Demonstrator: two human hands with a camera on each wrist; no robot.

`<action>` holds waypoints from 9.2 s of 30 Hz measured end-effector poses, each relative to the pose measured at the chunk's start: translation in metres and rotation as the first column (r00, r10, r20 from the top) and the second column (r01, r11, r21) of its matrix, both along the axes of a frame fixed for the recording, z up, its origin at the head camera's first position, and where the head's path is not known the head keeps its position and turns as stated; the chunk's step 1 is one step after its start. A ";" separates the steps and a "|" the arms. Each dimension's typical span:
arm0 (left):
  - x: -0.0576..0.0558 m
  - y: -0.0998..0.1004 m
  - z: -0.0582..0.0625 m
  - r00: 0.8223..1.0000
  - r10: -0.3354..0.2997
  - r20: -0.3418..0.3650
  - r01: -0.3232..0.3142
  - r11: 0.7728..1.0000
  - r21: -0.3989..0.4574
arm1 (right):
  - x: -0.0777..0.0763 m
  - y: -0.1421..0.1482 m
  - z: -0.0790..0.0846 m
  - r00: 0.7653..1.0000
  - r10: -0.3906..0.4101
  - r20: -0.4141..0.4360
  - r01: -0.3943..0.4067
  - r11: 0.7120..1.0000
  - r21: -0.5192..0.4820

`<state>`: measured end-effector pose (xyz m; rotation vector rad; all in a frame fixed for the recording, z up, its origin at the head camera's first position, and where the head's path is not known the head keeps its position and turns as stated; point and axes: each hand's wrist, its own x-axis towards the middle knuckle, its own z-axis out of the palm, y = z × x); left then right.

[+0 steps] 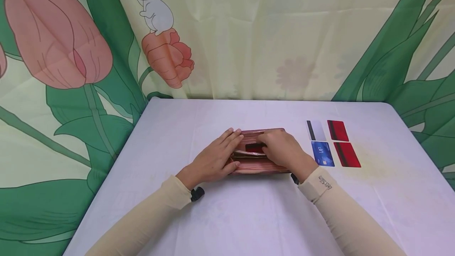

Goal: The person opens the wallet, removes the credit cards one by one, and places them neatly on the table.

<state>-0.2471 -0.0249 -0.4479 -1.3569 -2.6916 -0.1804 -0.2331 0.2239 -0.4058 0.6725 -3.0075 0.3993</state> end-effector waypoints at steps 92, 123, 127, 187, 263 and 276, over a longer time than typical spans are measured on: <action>-0.005 -0.002 0.004 0.994 -0.011 0.105 0.003 0.997 0.078 | 0.116 0.168 -0.045 0.685 -0.477 0.551 0.704 0.627 -0.332; -0.006 -0.002 0.000 0.996 -0.006 0.094 0.000 0.998 0.063 | 0.122 0.161 -0.051 0.774 -0.594 0.220 0.628 0.763 -0.153; -0.006 -0.002 0.001 0.996 -0.010 0.088 0.005 0.998 0.056 | 0.122 0.156 -0.046 0.788 -0.600 0.139 0.616 0.771 -0.161; -0.003 -0.003 0.001 0.997 -0.030 0.074 0.023 0.996 0.089 | 0.008 0.000 0.001 0.981 -0.143 -0.134 0.135 0.988 -0.069; 0.000 -0.001 0.002 0.997 -0.032 0.075 0.028 0.998 0.056 | 0.014 0.016 0.003 0.930 -0.031 -0.366 -0.039 0.983 -0.182; -0.001 -0.001 0.000 0.997 -0.030 0.065 0.026 0.998 0.058 | 0.022 0.043 0.011 0.838 -0.098 -0.536 -0.080 0.951 -0.299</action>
